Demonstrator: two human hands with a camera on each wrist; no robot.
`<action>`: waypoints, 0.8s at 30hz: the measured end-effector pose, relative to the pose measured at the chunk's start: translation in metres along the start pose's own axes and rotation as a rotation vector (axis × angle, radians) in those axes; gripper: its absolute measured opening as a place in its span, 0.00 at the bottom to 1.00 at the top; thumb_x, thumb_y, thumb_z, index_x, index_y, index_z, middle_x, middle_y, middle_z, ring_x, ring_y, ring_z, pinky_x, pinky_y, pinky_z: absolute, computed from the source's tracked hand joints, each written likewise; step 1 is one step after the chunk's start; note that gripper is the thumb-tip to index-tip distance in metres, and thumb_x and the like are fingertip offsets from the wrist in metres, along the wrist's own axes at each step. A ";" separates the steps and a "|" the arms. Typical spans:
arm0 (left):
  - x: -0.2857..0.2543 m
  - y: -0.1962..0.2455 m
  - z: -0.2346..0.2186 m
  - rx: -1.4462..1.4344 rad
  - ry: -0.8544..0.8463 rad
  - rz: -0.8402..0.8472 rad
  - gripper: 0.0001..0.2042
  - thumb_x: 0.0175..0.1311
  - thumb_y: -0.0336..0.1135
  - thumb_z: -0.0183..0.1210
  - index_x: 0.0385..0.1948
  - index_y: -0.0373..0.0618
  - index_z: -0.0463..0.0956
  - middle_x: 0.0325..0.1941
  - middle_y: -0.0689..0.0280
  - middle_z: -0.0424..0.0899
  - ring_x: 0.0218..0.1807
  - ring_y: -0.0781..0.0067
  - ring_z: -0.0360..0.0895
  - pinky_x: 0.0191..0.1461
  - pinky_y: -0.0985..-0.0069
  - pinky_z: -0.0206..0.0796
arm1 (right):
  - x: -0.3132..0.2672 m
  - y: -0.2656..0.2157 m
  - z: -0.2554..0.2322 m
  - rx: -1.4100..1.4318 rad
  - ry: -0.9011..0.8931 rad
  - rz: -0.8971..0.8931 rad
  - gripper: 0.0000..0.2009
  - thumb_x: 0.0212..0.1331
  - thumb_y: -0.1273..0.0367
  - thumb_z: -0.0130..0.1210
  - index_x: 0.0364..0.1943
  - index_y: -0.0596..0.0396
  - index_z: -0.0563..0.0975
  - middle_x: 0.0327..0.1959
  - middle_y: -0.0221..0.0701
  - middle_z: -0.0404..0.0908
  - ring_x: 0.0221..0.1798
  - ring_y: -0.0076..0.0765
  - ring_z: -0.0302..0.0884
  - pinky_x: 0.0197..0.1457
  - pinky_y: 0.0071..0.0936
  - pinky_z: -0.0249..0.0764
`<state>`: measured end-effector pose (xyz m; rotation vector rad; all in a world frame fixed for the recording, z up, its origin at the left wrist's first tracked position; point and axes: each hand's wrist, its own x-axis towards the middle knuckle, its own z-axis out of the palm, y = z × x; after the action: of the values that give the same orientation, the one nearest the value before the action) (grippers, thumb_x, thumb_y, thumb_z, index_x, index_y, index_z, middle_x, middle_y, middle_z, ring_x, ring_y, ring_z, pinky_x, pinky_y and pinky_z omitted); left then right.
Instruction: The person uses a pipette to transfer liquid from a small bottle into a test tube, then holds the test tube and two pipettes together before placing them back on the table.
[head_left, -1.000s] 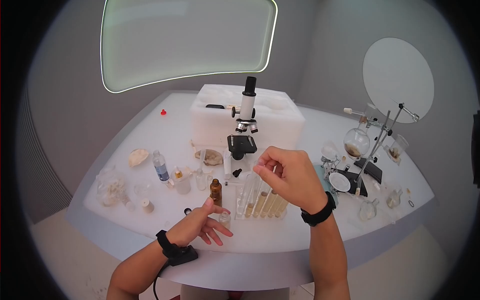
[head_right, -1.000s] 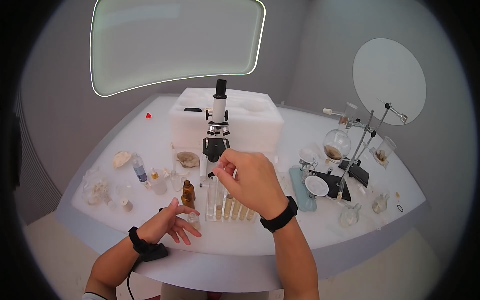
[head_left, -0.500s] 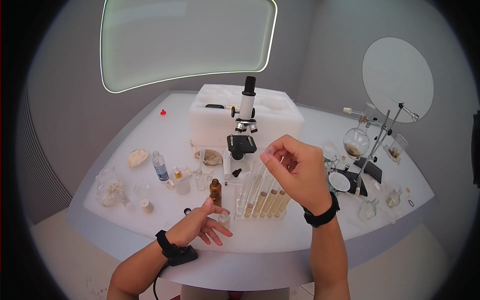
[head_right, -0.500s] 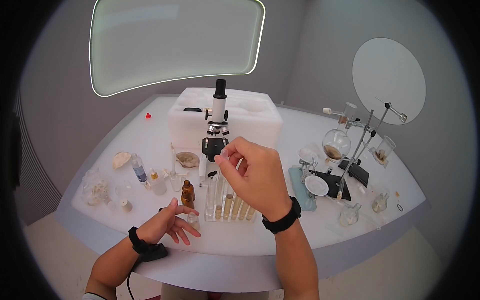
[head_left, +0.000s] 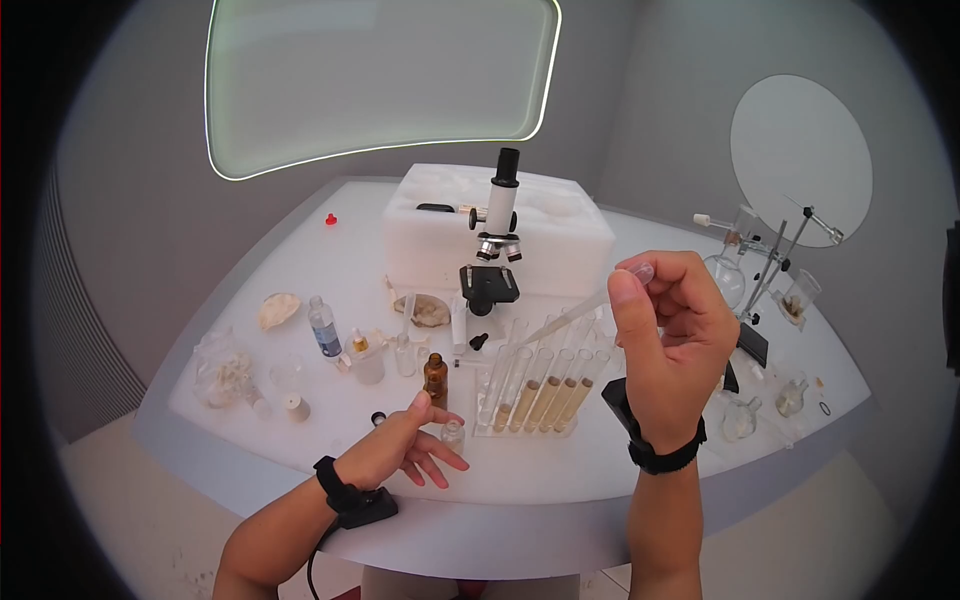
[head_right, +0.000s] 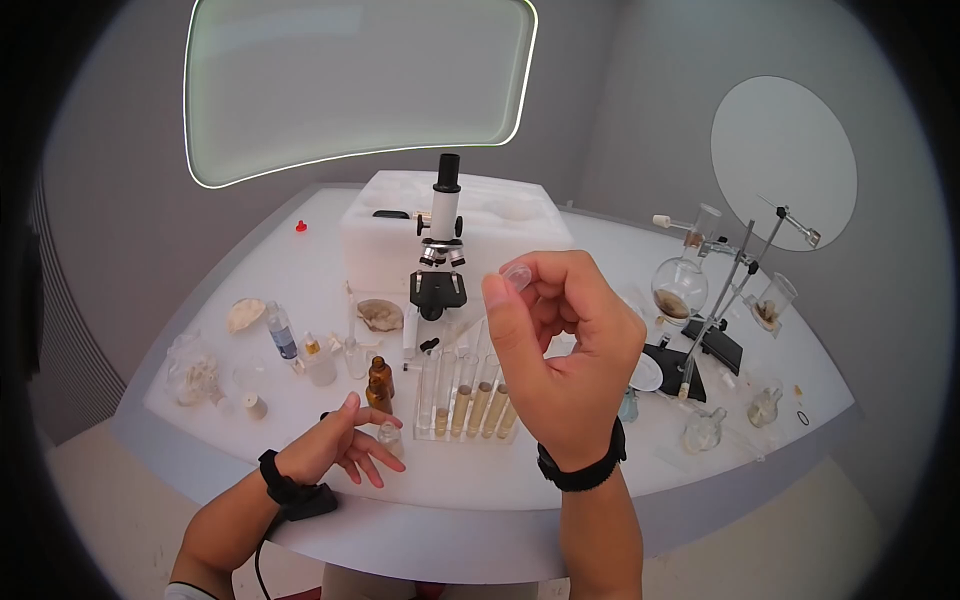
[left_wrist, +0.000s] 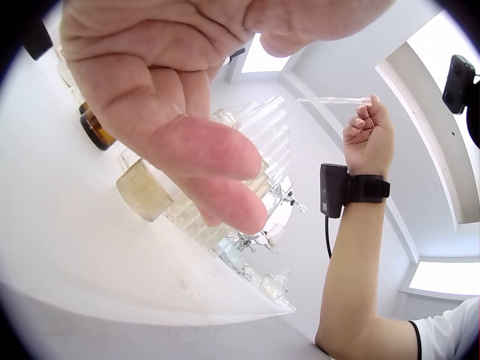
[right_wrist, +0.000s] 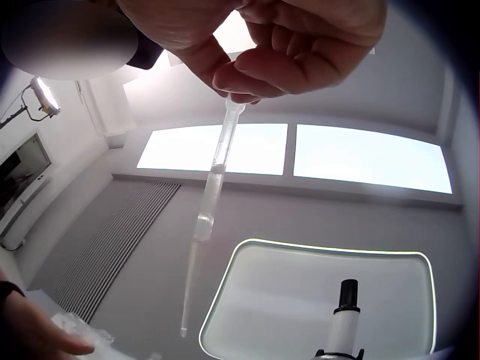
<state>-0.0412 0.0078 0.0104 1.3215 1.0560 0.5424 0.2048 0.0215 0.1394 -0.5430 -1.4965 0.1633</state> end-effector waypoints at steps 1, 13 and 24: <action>0.000 0.000 0.000 -0.003 -0.002 -0.002 0.43 0.68 0.72 0.17 0.63 0.45 0.65 0.42 0.55 0.87 0.35 0.70 0.86 0.34 0.81 0.71 | -0.001 -0.002 0.001 0.013 -0.022 -0.011 0.05 0.58 0.75 0.63 0.31 0.60 0.77 0.23 0.22 0.78 0.22 0.09 0.69 0.24 0.10 0.62; -0.003 0.003 0.002 -0.009 0.020 -0.004 0.44 0.67 0.74 0.18 0.67 0.45 0.61 0.43 0.56 0.87 0.36 0.70 0.85 0.35 0.81 0.71 | -0.026 0.001 0.039 -0.084 -0.489 -0.028 0.07 0.56 0.71 0.64 0.31 0.56 0.77 0.21 0.27 0.76 0.15 0.22 0.69 0.18 0.20 0.63; 0.001 -0.003 0.000 -0.037 0.015 -0.001 0.46 0.66 0.75 0.20 0.68 0.42 0.60 0.43 0.55 0.87 0.36 0.68 0.85 0.36 0.79 0.71 | -0.040 0.011 0.050 -0.095 -0.591 0.002 0.07 0.57 0.68 0.63 0.31 0.54 0.76 0.21 0.29 0.77 0.17 0.29 0.74 0.21 0.25 0.67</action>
<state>-0.0409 0.0082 0.0071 1.2865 1.0543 0.5691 0.1547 0.0258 0.0981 -0.6020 -2.0862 0.2718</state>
